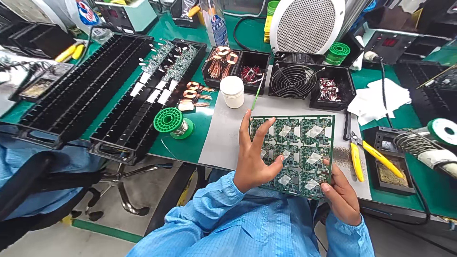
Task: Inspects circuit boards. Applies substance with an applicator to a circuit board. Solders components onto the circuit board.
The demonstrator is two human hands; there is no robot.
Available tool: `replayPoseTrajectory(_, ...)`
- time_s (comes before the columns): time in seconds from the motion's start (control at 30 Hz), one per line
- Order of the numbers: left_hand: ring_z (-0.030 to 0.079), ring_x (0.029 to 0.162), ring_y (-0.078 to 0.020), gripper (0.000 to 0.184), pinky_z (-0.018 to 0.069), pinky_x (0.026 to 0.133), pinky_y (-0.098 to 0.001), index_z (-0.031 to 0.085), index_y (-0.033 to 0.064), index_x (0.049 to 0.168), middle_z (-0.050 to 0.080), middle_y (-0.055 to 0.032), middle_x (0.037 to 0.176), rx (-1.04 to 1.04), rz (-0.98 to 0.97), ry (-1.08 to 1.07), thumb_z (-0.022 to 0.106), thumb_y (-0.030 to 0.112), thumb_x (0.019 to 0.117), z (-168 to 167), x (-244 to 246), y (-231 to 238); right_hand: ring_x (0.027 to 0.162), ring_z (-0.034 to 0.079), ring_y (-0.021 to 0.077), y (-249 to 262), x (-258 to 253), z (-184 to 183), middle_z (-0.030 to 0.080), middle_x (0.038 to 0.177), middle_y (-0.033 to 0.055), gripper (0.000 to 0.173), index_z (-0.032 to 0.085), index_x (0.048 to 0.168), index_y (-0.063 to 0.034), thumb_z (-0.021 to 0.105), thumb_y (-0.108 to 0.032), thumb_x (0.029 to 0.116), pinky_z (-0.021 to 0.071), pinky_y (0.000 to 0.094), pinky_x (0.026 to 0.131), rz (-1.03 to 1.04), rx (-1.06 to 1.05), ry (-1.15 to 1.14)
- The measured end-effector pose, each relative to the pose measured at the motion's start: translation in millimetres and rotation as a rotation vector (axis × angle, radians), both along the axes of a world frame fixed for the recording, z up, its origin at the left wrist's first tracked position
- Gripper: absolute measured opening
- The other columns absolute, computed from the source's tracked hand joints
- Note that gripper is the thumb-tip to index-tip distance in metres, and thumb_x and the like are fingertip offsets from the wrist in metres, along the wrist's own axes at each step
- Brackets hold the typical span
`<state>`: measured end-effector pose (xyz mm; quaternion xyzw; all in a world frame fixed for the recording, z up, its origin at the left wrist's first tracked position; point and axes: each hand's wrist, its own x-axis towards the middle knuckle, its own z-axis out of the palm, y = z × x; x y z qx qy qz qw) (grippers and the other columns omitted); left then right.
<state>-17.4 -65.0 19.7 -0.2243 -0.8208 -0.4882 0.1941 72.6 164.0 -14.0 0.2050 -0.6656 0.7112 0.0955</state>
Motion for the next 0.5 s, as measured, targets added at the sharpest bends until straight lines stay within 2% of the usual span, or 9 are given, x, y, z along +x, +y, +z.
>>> replayPoseTrajectory(0.23, 0.033, 0.147, -0.038, 0.071, 0.0439, 0.11, -0.0432, 0.055, 0.0173, 0.145, 0.021, -0.0339, 0.161, 0.061, 0.013, -0.01, 0.074, 0.03, 0.0786, -1, 0, 6, 0.116, 0.065, -0.0016, 0, 1, -2, 0.065, 0.137, -0.0119, 0.051, 0.04, 0.157, -0.0162, 0.05, -0.029, 0.1087, 0.0552, 0.0186, 0.098, -0.016, 0.015, 0.007)
replayPoseTrajectory(0.33, 0.036, 0.146, -0.0367, 0.064, 0.0449, 0.108, -0.0405, 0.057, 0.016, 0.143, 0.024, -0.0346, 0.159, 0.071, 0.054, 0.027, 0.073, 0.029, 0.0817, -3, 0, 11, 0.116, 0.065, -0.0015, -1, 0, -2, 0.066, 0.135, -0.0106, 0.051, 0.04, 0.157, -0.0133, 0.049, -0.029, 0.109, 0.0561, 0.0191, 0.097, -0.022, 0.017, 0.012)
replayPoseTrajectory(0.4, 0.035, 0.146, -0.0378, 0.062, 0.0437, 0.11, -0.0413, 0.057, 0.013, 0.142, 0.024, -0.0362, 0.159, 0.063, 0.055, 0.038, 0.071, 0.03, 0.0838, -4, 0, 11, 0.116, 0.064, -0.0013, 0, 0, -2, 0.065, 0.136, -0.0094, 0.051, 0.038, 0.157, -0.0109, 0.048, -0.027, 0.1092, 0.0555, 0.0193, 0.098, -0.019, 0.018, 0.026)
replayPoseTrajectory(0.5, 0.033, 0.146, -0.0415, 0.066, 0.0404, 0.112, -0.0467, 0.055, 0.0119, 0.142, 0.025, -0.0369, 0.158, 0.034, 0.039, 0.045, 0.071, 0.034, 0.0821, -2, 2, 9, 0.114, 0.065, -0.0022, 0, 0, -2, 0.066, 0.135, -0.0105, 0.05, 0.04, 0.156, -0.0135, 0.048, -0.027, 0.1092, 0.0564, 0.0183, 0.095, -0.018, 0.007, 0.028)
